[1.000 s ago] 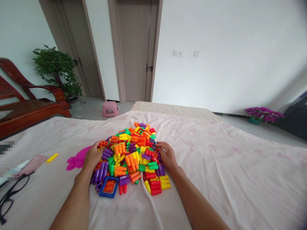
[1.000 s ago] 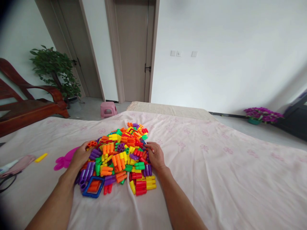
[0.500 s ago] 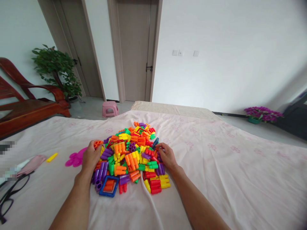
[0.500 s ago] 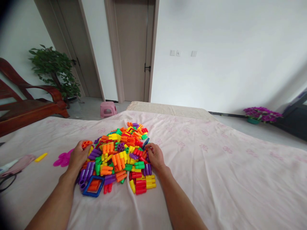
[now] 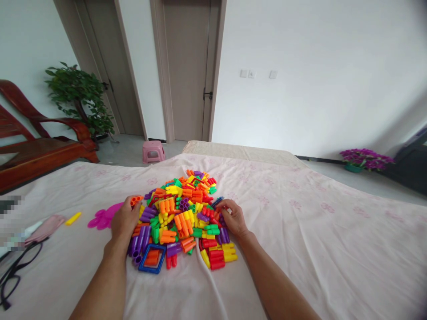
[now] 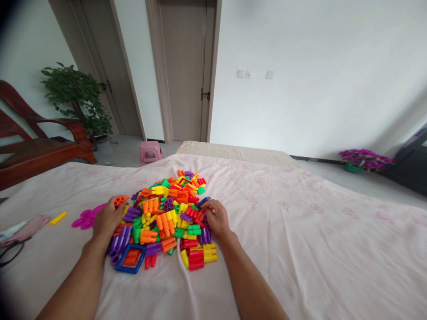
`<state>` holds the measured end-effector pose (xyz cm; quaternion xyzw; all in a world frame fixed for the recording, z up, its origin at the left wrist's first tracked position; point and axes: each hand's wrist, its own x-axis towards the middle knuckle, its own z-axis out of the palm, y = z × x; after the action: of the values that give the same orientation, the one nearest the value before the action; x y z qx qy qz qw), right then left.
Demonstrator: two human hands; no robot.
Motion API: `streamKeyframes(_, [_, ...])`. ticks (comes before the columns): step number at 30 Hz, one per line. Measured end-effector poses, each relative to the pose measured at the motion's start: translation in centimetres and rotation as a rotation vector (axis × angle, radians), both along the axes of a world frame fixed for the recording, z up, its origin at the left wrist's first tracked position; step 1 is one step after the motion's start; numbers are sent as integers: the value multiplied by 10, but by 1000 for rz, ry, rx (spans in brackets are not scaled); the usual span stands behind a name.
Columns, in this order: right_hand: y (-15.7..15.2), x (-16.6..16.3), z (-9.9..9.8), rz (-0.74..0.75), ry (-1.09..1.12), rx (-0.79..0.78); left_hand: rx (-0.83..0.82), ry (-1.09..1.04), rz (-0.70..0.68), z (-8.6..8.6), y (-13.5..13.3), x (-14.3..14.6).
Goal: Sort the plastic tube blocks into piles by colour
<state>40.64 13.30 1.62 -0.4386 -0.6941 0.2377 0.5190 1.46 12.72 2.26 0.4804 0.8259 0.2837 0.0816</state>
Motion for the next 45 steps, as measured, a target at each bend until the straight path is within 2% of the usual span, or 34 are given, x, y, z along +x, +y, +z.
streamKeyframes(3, [-6,-2,5,80,74,76,-16,85,-89,-1,1,-4])
streamKeyframes(6, [-11,-4,9,95,121,89,-50,179,-179,-3,2,-12])
streamKeyframes(11, [-8,-2,6,-72,146,-6,-66,141,-198,-5,1,-24])
streamKeyframes(16, [4,2,0,-263,-51,15,-72,76,-198,-11,3,-11])
streamKeyframes(18, [6,2,-1,-204,-144,-21,-67,41,-185,-12,5,0])
streamKeyframes(21, [2,-3,1,8,-194,-91,-35,6,-229,-7,4,13])
streamKeyframes(24, [-8,-10,7,164,-92,-148,21,-27,-333,4,-9,17])
streamKeyframes(26, [-12,-13,10,198,16,-187,83,-101,-435,12,-26,14])
streamKeyframes(29, [-14,-13,11,111,98,-201,132,-188,-531,13,-57,2])
streamKeyframes(31, [-12,-13,9,55,52,-205,106,-155,-541,7,-76,-5])
streamKeyframes(33, [-11,-14,6,63,-31,-210,86,-92,-556,-2,-89,-5])
streamKeyframes(36, [-11,-19,4,108,-99,-208,117,-7,-556,-11,-94,11])
streamKeyframes(39, [-12,-25,4,112,-88,-238,194,29,-524,-6,-80,40])
streamKeyframes(45, [-13,-37,9,214,155,-240,270,-177,-695,12,-43,99])
